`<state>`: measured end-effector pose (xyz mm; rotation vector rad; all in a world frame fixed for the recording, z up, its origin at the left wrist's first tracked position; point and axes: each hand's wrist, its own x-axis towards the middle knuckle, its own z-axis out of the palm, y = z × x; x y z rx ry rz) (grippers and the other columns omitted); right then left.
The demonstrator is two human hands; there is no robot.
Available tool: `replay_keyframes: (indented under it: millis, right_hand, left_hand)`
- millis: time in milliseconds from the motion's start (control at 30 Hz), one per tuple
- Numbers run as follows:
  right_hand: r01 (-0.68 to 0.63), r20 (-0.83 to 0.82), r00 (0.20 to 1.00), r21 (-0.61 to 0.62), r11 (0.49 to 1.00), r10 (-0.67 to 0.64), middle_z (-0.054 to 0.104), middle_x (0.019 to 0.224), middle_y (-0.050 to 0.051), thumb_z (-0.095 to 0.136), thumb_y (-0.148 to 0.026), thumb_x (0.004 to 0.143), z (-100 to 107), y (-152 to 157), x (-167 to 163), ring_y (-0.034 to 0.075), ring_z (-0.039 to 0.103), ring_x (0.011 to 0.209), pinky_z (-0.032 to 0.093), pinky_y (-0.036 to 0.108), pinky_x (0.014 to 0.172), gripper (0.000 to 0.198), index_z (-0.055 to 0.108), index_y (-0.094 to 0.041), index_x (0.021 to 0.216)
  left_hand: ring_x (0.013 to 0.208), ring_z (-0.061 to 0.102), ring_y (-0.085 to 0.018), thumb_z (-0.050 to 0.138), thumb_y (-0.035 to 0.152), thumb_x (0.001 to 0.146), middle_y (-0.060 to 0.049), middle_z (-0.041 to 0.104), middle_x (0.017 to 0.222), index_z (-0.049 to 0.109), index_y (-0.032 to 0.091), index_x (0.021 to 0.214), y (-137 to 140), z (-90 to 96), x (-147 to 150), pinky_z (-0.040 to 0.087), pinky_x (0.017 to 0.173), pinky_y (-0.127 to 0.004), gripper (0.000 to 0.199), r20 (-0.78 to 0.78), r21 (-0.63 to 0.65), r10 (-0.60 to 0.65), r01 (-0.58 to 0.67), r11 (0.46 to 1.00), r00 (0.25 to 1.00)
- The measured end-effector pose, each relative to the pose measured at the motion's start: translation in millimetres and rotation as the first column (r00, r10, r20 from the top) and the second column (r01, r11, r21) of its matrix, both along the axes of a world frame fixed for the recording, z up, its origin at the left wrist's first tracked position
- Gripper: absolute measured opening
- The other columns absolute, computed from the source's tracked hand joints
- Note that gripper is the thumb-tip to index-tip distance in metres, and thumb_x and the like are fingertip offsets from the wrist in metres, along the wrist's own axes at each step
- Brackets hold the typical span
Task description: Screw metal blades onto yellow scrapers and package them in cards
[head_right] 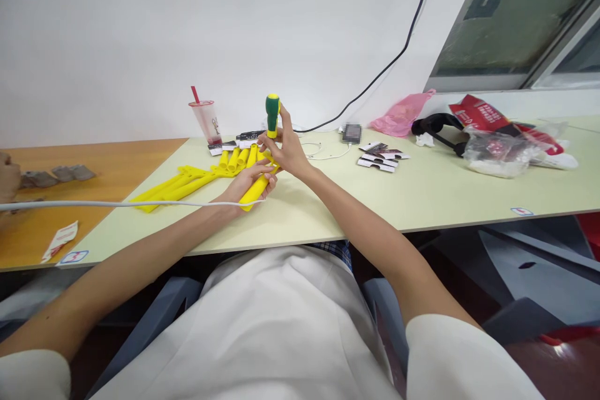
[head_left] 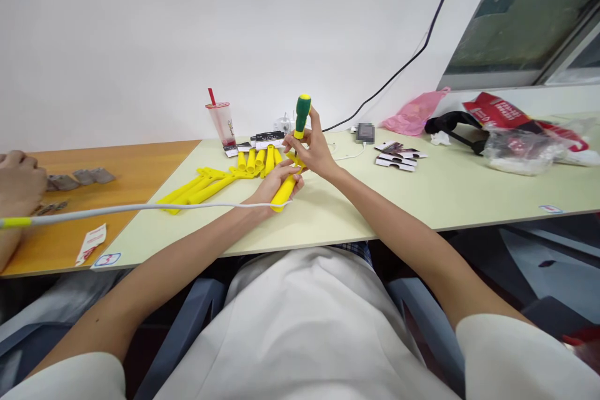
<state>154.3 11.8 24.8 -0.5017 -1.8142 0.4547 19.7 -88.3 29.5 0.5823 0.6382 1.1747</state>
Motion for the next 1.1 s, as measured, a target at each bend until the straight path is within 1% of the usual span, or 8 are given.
replay_keyframes:
  millis: [167, 300, 433, 567, 633, 800, 933, 1100]
  right_hand:
    - [0.028, -0.075, 0.997, -0.045, 0.999, -0.031, 0.078, 0.093, 0.001, 0.069, -0.080, 0.101, -2, 8, 4, 0.024, 0.075, 0.074, 0.071, 0.045, 0.079, 0.084, 0.036, -0.034, 0.163]
    - [0.064, -0.058, 0.996, -0.062, 0.996, -0.068, 0.075, 0.089, 0.001, 0.066, -0.086, 0.098, -4, 14, 5, 0.024, 0.071, 0.068, 0.068, 0.045, 0.072, 0.084, 0.042, -0.032, 0.157]
    - [0.091, 0.005, 0.996, -0.073, 0.993, -0.090, 0.070, 0.085, 0.001, 0.061, -0.091, 0.098, -3, 13, 6, 0.024, 0.070, 0.070, 0.065, 0.044, 0.072, 0.081, 0.047, -0.030, 0.150]
    - [0.060, -0.009, 0.998, -0.100, 0.993, -0.061, 0.063, 0.078, -0.002, 0.044, -0.087, 0.108, 0, 7, 7, 0.022, 0.066, 0.071, 0.061, 0.041, 0.076, 0.062, 0.054, -0.032, 0.136]
    - [0.042, -0.022, 0.999, -0.107, 0.993, -0.045, 0.063, 0.078, -0.003, 0.039, -0.086, 0.110, 1, 7, 7, 0.021, 0.066, 0.073, 0.061, 0.041, 0.081, 0.059, 0.056, -0.032, 0.127]
    - [-0.026, -0.097, 0.995, -0.090, 0.996, 0.017, 0.076, 0.097, 0.002, 0.057, -0.086, 0.104, 1, 12, 5, 0.019, 0.075, 0.087, 0.064, 0.038, 0.088, 0.058, 0.049, -0.029, 0.112]
    - [-0.046, -0.179, 0.984, -0.106, 0.993, 0.027, 0.078, 0.105, 0.004, 0.076, -0.084, 0.093, -1, 14, 2, 0.021, 0.080, 0.088, 0.069, 0.038, 0.087, 0.068, 0.048, -0.030, 0.122]
    - [-0.027, -0.169, 0.986, -0.103, 0.994, 0.009, 0.081, 0.116, 0.008, 0.078, -0.083, 0.092, 1, 10, 4, 0.025, 0.082, 0.082, 0.074, 0.048, 0.088, 0.094, 0.036, -0.035, 0.160]
  left_hand:
    - [0.058, 0.055, -0.003, 0.066, -0.007, 0.092, 0.001, 0.063, 0.095, 0.060, 0.021, 0.114, 0, 2.7, -1, 0.057, 0.061, -0.012, 0.036, 0.006, -0.015, 0.010, -0.010, 1.000, 1.000]
    - [0.058, 0.056, -0.004, 0.067, -0.007, 0.091, 0.000, 0.064, 0.094, 0.055, 0.021, 0.109, -1, 2.8, -1, 0.058, 0.061, -0.013, 0.035, 0.018, -0.043, 0.006, -0.005, 0.999, 1.000]
    - [0.057, 0.056, -0.004, 0.064, -0.005, 0.094, 0.001, 0.062, 0.089, 0.053, 0.021, 0.102, -2, 1.5, 0, 0.059, 0.061, -0.014, 0.030, -0.002, -0.061, -0.003, 0.003, 0.998, 1.000]
    - [0.057, 0.056, -0.003, 0.066, -0.005, 0.091, 0.000, 0.065, 0.092, 0.054, 0.020, 0.101, 0, -1.3, 1, 0.057, 0.061, -0.013, 0.030, -0.011, -0.057, -0.009, 0.008, 0.998, 1.000]
    - [0.057, 0.057, -0.003, 0.067, -0.005, 0.090, -0.001, 0.067, 0.094, 0.054, 0.020, 0.102, 1, -2.5, 0, 0.057, 0.062, -0.013, 0.031, -0.010, -0.056, -0.013, 0.013, 0.998, 1.000]
    - [0.056, 0.056, -0.003, 0.066, -0.005, 0.092, -0.001, 0.068, 0.092, 0.054, 0.020, 0.103, 2, -3.3, -1, 0.058, 0.062, -0.014, 0.030, 0.005, -0.051, -0.017, 0.017, 0.999, 1.000]
    - [0.056, 0.056, -0.004, 0.066, -0.005, 0.093, 0.002, 0.063, 0.086, 0.054, 0.020, 0.101, 3, -4.1, -2, 0.059, 0.062, -0.015, 0.029, 0.008, -0.042, -0.026, 0.026, 0.999, 1.000]
    - [0.057, 0.057, -0.004, 0.066, -0.004, 0.094, 0.000, 0.064, 0.087, 0.053, 0.020, 0.097, 4, -5.0, -4, 0.057, 0.061, -0.013, 0.028, 0.006, -0.042, -0.038, 0.039, 0.998, 0.999]
